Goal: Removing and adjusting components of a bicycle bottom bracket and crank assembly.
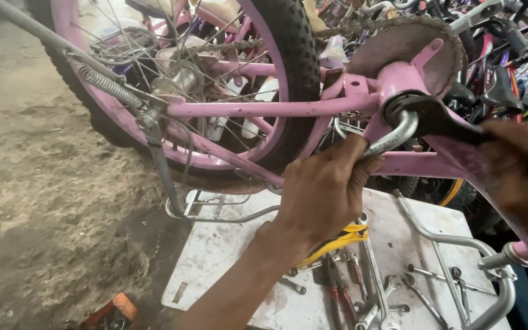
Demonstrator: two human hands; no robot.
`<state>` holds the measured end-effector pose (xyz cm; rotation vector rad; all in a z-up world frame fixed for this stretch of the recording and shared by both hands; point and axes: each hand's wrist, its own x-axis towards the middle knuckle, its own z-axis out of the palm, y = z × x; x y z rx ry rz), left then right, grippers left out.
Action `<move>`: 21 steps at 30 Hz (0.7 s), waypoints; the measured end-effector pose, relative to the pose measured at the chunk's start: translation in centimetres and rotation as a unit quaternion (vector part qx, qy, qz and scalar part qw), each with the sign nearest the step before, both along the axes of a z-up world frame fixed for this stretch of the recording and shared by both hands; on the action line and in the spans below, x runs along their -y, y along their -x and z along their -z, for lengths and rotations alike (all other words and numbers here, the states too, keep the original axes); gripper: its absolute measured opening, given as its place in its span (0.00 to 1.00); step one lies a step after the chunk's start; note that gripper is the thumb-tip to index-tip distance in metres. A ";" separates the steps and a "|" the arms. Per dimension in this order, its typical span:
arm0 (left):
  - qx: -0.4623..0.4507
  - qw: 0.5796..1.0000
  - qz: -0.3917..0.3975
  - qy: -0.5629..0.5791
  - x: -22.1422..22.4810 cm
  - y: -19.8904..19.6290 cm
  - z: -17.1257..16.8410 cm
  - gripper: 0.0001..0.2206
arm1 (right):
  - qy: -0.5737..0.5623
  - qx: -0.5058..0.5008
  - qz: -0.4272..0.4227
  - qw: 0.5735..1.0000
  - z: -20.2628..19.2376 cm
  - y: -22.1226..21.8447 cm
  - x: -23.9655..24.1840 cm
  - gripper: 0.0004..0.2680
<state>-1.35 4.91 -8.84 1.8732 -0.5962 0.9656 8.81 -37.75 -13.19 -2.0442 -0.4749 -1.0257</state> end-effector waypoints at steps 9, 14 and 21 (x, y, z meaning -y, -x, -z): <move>0.004 1.000 -0.007 0.000 0.3 -0.1 0.1 0.11 | -0.345 -0.046 -0.086 0.934 4.1 7.0 -32.8 0.09; 0.023 1.000 -0.008 -0.004 0.2 -0.3 -0.1 0.11 | -0.110 -0.049 -0.043 0.992 2.7 10.8 -32.1 0.11; 0.007 1.000 -0.007 0.008 -0.1 -0.1 0.1 0.11 | -0.060 -0.071 0.033 0.995 2.9 9.5 -17.2 0.08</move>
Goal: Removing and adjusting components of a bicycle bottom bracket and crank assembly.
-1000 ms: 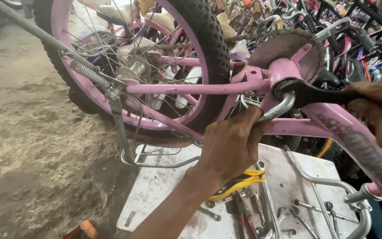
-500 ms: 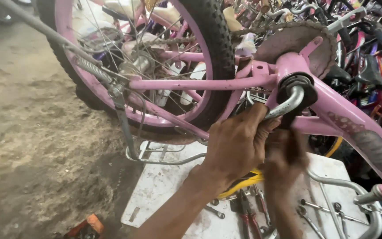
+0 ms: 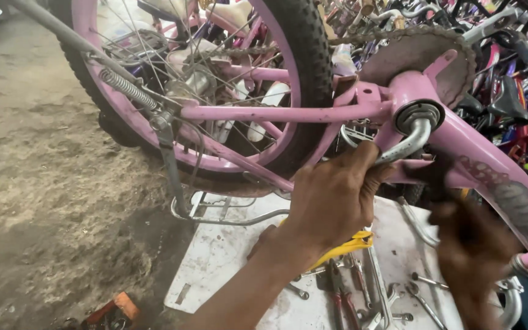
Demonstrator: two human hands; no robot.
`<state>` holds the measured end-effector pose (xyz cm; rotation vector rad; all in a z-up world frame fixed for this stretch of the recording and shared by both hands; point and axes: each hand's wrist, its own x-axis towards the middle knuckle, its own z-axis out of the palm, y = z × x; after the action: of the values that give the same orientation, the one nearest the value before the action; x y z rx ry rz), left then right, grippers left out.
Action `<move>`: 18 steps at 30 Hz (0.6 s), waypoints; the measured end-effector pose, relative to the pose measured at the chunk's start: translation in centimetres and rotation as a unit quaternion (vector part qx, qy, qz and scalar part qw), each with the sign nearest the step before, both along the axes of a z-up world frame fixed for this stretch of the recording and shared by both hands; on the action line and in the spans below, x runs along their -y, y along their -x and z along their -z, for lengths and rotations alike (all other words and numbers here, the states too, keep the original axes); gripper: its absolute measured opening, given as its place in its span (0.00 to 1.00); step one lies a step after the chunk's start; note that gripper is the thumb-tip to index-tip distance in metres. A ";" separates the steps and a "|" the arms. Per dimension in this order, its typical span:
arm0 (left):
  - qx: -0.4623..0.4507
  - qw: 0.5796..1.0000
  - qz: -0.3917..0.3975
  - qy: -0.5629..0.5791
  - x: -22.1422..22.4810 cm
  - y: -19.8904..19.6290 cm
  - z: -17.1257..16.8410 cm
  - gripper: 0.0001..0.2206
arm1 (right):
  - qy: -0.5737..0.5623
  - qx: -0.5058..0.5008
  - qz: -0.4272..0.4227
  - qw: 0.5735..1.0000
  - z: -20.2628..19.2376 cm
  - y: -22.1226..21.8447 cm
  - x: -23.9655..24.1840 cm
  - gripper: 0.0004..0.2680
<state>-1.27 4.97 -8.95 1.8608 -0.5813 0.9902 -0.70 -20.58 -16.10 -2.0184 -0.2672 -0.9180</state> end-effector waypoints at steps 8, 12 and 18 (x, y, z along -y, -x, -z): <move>0.007 1.000 0.002 -0.006 0.3 0.1 0.0 0.10 | 0.360 0.007 0.068 0.931 -14.5 0.6 -1.2 0.10; 0.008 1.000 -0.001 -0.003 0.3 0.2 -0.2 0.11 | 0.326 0.006 0.078 0.942 -13.8 0.6 -1.2 0.09; -0.002 1.000 0.009 0.001 0.5 0.2 0.0 0.11 | 0.283 -0.002 0.099 0.954 -9.9 -0.2 -1.3 0.06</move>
<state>-1.50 4.44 -8.91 1.8526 -0.5942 0.9734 -0.53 -19.31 -6.23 -2.6117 -0.3593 -1.0434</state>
